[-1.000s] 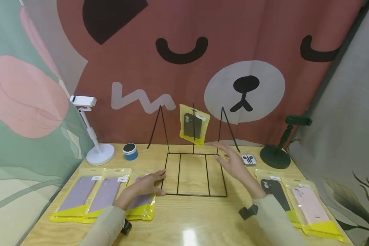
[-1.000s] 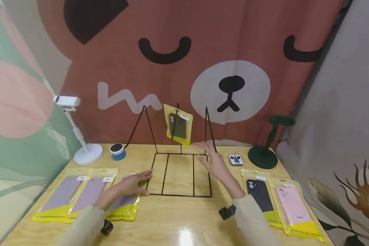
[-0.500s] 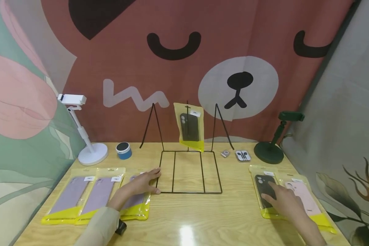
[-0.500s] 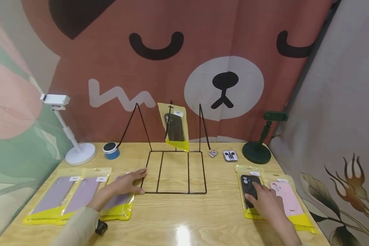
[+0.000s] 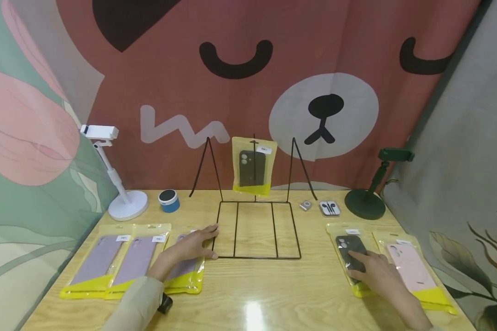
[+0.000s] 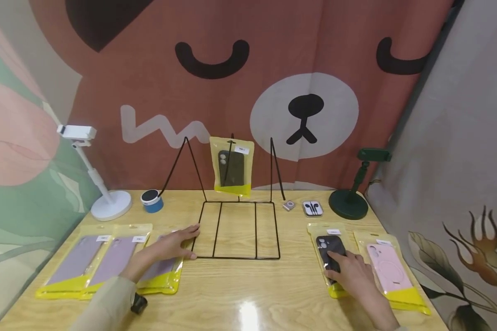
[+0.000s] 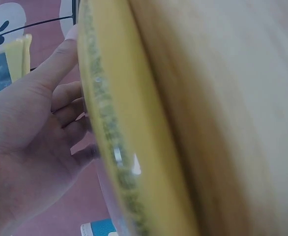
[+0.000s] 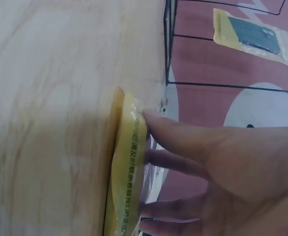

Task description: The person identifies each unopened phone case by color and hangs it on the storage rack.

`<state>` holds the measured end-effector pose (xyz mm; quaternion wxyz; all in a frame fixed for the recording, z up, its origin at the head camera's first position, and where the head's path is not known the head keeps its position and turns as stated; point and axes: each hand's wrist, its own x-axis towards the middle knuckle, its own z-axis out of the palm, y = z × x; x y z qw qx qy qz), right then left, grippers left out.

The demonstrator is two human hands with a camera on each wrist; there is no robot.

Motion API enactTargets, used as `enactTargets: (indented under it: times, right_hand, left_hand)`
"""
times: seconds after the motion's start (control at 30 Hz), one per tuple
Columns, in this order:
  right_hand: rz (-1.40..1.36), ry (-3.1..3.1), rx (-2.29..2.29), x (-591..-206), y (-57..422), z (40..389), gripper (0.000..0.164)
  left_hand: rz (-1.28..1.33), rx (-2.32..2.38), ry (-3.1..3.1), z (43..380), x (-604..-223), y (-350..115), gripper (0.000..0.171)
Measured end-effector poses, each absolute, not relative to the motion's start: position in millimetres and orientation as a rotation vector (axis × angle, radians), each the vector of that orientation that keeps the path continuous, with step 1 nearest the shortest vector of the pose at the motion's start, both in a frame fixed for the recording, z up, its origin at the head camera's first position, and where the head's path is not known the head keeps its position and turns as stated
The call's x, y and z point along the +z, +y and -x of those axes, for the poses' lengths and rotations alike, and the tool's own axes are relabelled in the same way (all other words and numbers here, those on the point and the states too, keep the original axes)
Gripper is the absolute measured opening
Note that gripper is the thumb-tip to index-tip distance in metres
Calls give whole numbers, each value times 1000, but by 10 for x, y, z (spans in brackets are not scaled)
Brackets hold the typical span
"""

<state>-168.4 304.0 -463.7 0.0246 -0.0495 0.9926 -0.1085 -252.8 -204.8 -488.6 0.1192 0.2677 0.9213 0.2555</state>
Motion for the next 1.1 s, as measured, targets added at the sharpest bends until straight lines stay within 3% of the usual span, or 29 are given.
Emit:
enactTargets:
  times: [0.43, 0.67, 0.93, 1.1]
  right_hand:
    - [-96, 2989, -356, -4651, 3044, 1712, 90]
    - [71, 3091, -363, -4594, 3029, 1753, 80]
    - [-6, 2941, -577, -4612, 3091, 1910, 104]
    - [36, 2903, -843, -4669, 3158, 1861, 83]
  left_hand:
    - [-781, 744, 2689, 2511, -4884, -2042, 83]
    - [-781, 768, 2694, 2504, -4825, -2043, 81]
    - [-778, 752, 2688, 2508, -4825, -2045, 81]
    - [-770, 743, 2686, 2506, -4855, -2049, 82]
